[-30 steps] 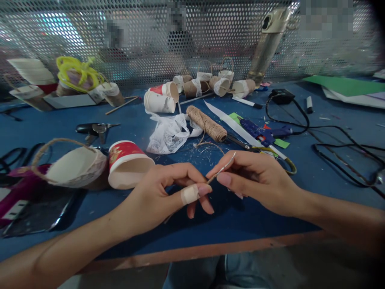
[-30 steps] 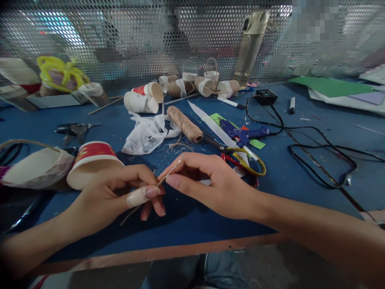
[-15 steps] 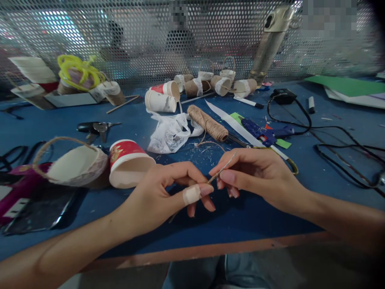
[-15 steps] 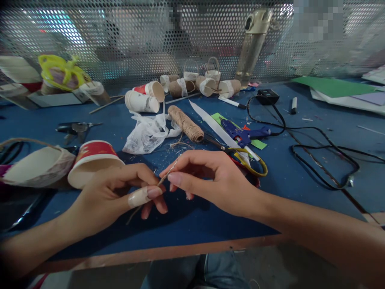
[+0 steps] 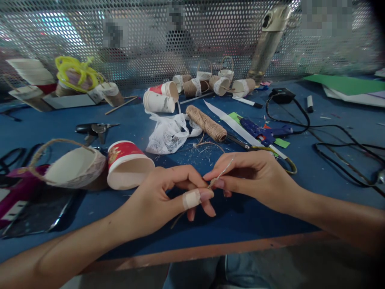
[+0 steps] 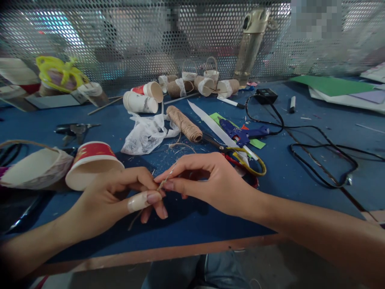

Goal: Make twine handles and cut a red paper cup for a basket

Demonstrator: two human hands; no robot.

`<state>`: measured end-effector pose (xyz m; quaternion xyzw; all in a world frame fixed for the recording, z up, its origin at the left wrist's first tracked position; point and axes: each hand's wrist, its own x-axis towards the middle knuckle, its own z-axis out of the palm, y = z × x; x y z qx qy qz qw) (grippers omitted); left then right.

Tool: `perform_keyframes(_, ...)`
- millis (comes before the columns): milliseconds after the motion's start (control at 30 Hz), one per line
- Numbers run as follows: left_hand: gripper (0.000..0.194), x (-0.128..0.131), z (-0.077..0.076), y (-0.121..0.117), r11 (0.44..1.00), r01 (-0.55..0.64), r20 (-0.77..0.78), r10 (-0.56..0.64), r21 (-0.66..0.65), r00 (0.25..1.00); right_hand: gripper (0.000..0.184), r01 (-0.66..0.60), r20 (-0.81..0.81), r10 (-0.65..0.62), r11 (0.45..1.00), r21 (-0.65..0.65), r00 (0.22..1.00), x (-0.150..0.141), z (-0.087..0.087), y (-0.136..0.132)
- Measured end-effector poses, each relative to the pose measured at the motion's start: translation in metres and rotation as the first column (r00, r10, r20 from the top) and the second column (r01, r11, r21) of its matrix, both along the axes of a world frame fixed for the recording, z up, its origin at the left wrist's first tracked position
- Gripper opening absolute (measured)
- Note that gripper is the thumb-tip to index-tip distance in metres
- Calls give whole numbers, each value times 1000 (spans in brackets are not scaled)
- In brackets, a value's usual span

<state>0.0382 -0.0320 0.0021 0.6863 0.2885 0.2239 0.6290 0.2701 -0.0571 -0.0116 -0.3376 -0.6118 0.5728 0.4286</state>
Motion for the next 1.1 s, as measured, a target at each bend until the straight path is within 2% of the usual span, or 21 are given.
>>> perform_keyframes(167, 17, -1, -1, -1, 999, -42, -4, 42, 19, 999, 12, 21, 72, -28, 995, 95, 997, 1, 2, -2)
perform_keyframes(467, 17, -1, 1, -1, 990, -106, -24, 108, 89, 994, 5, 78, 41, -83, 991, 112, 996, -3, 4, -2)
perform_keyframes(533, 16, 0, 1, -2, 985, -121, -24, 125, 126, 992, 3, 85, 62, -96, 983, 161, 993, -3, 4, -2)
perform_keyframes(667, 9, 0, 1, -4, 946, -145, -41, 164, 291, 986, 3, 110, 123, -156, 942, 318, 980, -3, 3, -4)
perform_keyframes(733, 8, -1, 1, -4, 944, -125, -31, 141, 307, 990, 3, 104, 130, -164, 921, 376, 978, -2, 4, -4)
perform_keyframes(800, 10, -1, 0, -3, 972, -78, -14, 83, 224, 996, 3, 84, 135, -147, 917, 390, 980, -1, 5, -4)
perform_keyframes(900, 18, -2, -1, 0, 999, 39, 46, -40, 13, 998, 7, 37, 113, -83, 931, 363, 990, 1, 6, -2)
perform_keyframes(1000, 21, -3, -1, 2, 982, 116, 94, -102, -150, 990, 8, -1, 87, -33, 931, 365, 996, 2, 6, 0)
perform_keyframes(1100, 19, -3, -1, 2, 969, 106, 98, -86, -222, 991, 6, 16, 76, -44, 942, 335, 996, 2, 4, -1)
